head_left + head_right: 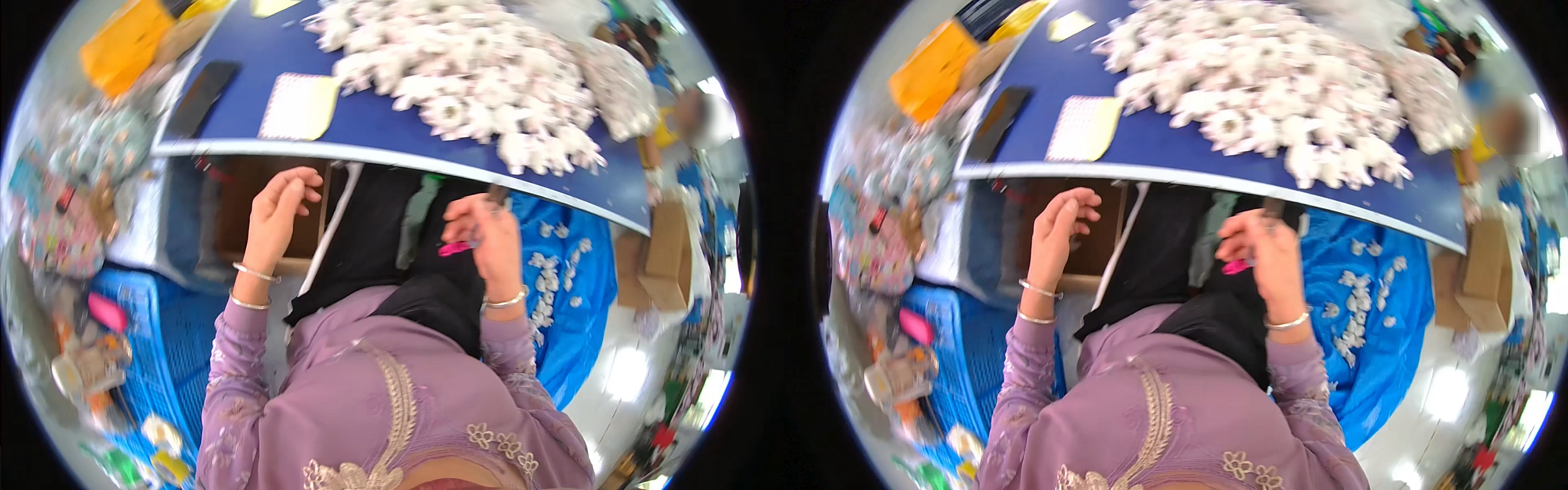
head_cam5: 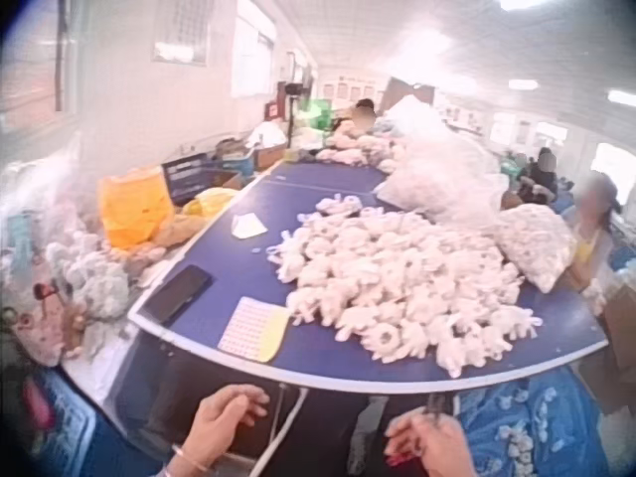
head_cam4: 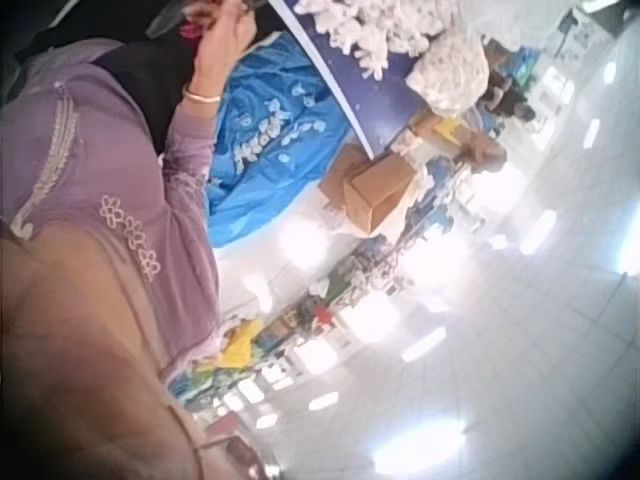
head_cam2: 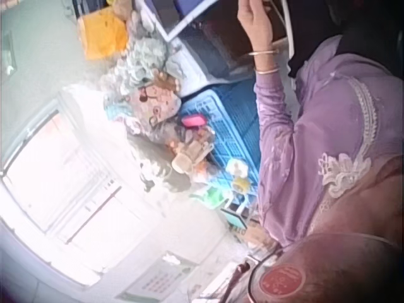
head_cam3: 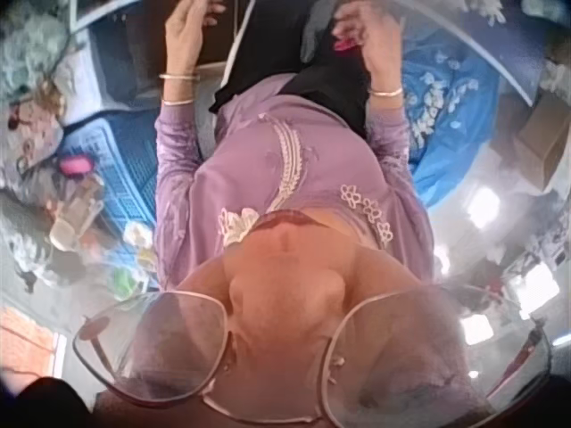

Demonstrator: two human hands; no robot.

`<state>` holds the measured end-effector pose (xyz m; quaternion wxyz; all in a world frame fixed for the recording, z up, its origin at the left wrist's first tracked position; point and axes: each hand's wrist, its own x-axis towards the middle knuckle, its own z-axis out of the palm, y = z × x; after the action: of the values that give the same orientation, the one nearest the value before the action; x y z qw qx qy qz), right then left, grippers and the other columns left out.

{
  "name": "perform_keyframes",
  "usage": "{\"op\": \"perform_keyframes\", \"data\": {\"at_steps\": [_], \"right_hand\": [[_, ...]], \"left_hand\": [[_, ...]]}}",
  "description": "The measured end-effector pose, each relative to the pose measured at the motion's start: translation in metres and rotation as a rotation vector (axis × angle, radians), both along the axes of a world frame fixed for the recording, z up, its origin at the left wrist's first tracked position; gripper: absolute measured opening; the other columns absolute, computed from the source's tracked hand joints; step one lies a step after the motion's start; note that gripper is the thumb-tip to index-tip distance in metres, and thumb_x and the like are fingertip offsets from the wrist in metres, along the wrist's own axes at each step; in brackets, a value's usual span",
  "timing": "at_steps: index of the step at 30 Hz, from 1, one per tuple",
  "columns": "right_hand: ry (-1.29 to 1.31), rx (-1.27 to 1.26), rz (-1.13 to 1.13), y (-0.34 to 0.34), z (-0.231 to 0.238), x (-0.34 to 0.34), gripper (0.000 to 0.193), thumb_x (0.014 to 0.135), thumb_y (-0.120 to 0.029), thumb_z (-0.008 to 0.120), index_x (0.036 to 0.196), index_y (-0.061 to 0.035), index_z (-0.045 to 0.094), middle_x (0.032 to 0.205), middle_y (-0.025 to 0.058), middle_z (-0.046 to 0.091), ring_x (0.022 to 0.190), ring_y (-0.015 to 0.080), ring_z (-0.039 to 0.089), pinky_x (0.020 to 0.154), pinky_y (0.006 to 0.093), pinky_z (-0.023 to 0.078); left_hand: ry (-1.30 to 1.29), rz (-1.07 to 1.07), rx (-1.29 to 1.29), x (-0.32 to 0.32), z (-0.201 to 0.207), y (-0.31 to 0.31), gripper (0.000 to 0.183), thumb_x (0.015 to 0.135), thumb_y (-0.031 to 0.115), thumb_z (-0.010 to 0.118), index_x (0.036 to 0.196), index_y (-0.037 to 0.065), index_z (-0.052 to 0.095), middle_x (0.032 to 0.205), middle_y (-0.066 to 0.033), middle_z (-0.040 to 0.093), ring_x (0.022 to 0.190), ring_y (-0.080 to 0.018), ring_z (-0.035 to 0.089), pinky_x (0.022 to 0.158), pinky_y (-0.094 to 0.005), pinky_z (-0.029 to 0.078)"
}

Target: The person trims excess threads from small white stuffed toys using scissors. They pick up each toy, snip loose threads, and place the finished items on the table. The work is repetitive and performed one at a time.

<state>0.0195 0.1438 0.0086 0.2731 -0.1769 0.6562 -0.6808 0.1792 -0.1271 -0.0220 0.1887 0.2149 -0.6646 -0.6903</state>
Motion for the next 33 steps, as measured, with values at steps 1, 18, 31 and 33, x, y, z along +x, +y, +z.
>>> {"op": "perform_keyframes", "data": {"at_steps": [1,18,31,33], "right_hand": [[-0.040,0.005,0.037,-0.002,-0.001,0.000,0.039,0.102,-0.033,0.046,0.094,0.0012,0.061,0.084,0.0097,0.066,0.067,0.0165,0.066,0.062,0.0263,0.053],[-0.128,-0.015,-0.116,0.045,-0.014,-0.003,0.030,0.103,-0.021,0.041,0.093,0.0018,0.060,0.087,0.0107,0.065,0.066,0.0155,0.064,0.059,0.0258,0.050],[0.552,0.186,-0.052,0.005,0.039,-0.011,0.046,0.075,-0.014,0.079,0.117,-0.0084,0.062,0.097,0.0013,0.056,0.075,0.0068,0.051,0.066,0.0213,0.043],[0.494,0.111,-0.029,-0.001,0.033,-0.012,0.038,0.079,-0.017,0.077,0.112,-0.0034,0.063,0.092,0.0006,0.060,0.073,0.0047,0.051,0.064,0.0198,0.043]], "left_hand": [[0.047,-0.097,-0.060,-0.016,0.009,0.008,0.025,0.099,0.017,0.049,0.112,0.003,0.064,0.105,-0.0039,0.067,0.091,-0.0096,0.062,0.076,-0.0223,0.047],[0.016,-0.210,-1.055,-0.187,0.030,0.063,0.048,0.077,0.017,0.072,0.122,0.007,0.058,0.120,-0.0143,0.059,0.109,-0.0322,0.055,0.093,-0.0401,0.046],[0.008,-0.689,0.734,-0.114,0.042,0.109,0.040,0.102,0.037,0.045,0.117,0.003,0.058,0.071,-0.0007,0.058,0.042,-0.0064,0.044,0.034,-0.0192,0.029],[-0.041,-0.613,0.685,-0.115,0.034,0.112,0.042,0.103,0.040,0.039,0.107,0.002,0.057,0.067,-0.0006,0.056,0.038,-0.0092,0.044,0.033,-0.0211,0.029]]}}
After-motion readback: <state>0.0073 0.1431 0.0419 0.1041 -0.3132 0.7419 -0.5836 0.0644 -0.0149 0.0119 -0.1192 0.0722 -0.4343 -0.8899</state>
